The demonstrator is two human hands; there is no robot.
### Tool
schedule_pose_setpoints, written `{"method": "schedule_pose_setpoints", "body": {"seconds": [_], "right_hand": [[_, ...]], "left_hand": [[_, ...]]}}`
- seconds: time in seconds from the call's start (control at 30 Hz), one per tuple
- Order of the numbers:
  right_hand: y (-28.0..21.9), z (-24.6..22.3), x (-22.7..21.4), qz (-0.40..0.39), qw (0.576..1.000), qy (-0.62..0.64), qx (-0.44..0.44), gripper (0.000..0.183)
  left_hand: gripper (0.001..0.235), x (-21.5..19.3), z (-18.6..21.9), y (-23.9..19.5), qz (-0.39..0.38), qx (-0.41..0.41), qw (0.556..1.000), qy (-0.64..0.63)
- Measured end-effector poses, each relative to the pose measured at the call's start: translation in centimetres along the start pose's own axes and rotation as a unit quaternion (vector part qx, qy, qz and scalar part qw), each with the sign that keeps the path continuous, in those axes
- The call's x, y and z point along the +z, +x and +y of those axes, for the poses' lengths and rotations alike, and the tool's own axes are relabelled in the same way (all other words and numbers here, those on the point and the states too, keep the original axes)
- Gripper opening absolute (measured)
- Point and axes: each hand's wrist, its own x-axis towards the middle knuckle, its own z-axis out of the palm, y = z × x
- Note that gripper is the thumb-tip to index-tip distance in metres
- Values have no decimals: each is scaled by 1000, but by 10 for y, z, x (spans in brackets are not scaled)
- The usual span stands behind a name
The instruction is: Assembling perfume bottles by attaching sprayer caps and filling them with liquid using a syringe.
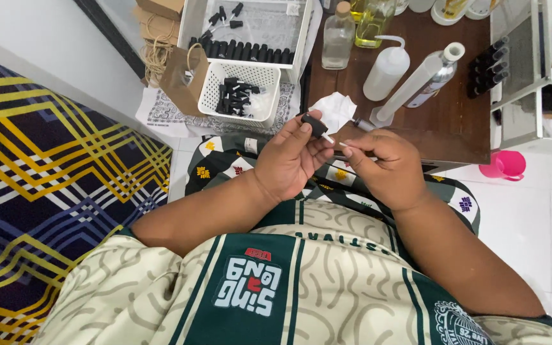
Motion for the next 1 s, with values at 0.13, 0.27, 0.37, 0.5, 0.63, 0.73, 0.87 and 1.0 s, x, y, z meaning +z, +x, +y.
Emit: {"method": "schedule_pose_setpoints", "body": {"seconds": [0.13, 0.27, 0.37, 0.5, 0.63, 0.73, 0.87, 1.0], "right_hand": [[-9, 11, 1, 35, 999, 17, -4, 11], [-8, 13, 4, 31, 996, 50, -61, 6], [-6, 10, 8, 28, 996, 46, -75, 7], [-4, 10, 13, 30, 994, 61, -85, 6], [-4, 9, 14, 22, 993, 70, -91, 7], [-3, 7, 16, 22, 993, 69, -91, 6], [-5, 10, 15, 18, 993, 74, -87, 5], [-6, 5, 14, 14, 995, 62, -82, 7]], "left_hand": [[30, 4, 6, -8, -2, -11, 1000, -7], [28, 3, 7, -8, -9, -11, 1000, -10], [27, 0, 6, -8, -15, -9, 1000, -13], [26, -3, 6, -9, -20, -13, 1000, -15], [27, -5, 4, -9, -24, -15, 999, -16], [27, -4, 5, -10, -26, -15, 999, -15], [26, -2, 4, -11, -27, -8, 1000, 4], [25, 2, 3, -12, -7, 5, 999, 39]]}}
